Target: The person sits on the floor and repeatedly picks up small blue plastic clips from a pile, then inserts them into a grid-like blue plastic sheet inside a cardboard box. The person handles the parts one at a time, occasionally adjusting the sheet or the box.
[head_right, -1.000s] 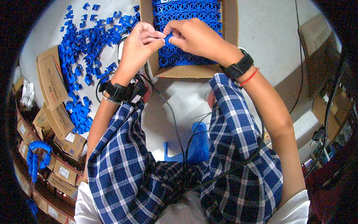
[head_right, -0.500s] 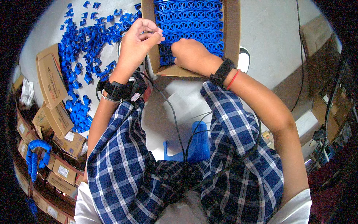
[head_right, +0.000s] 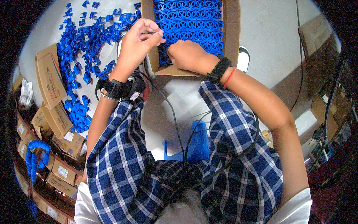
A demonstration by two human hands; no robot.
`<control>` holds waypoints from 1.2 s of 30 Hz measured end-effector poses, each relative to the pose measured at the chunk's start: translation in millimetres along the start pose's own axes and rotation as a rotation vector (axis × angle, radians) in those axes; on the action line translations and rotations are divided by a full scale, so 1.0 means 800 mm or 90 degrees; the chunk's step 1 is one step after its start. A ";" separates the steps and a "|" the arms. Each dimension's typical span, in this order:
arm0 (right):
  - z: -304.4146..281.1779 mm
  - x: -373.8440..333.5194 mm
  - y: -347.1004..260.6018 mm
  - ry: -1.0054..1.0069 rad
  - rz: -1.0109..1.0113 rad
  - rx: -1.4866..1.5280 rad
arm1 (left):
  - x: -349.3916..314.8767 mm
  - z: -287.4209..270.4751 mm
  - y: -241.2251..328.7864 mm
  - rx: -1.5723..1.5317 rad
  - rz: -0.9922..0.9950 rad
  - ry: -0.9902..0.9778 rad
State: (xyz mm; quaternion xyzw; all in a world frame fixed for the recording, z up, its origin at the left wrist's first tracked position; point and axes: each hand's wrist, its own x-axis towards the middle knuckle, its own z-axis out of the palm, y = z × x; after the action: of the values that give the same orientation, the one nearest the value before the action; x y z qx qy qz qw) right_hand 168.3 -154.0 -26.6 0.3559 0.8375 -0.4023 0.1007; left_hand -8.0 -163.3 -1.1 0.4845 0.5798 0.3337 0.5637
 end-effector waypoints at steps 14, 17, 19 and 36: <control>0.022 0.013 0.012 0.079 -0.113 0.108 | 0.003 -0.001 -0.004 0.049 0.000 -0.015; 0.019 0.012 0.012 0.045 -0.103 0.108 | 0.002 0.000 -0.001 0.000 -0.006 -0.015; 0.016 0.011 0.010 0.036 -0.099 0.112 | 0.001 0.002 0.003 -0.026 -0.007 -0.006; -0.030 0.015 0.008 0.220 -0.037 0.125 | 0.062 -0.188 -0.106 0.643 -0.165 0.275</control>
State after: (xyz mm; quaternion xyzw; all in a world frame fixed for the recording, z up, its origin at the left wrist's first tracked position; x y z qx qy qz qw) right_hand 166.5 -127.2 -20.0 0.4034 0.8090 -0.4176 -0.0914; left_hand -165.5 -118.7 -75.7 0.5399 0.8243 0.0348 0.1669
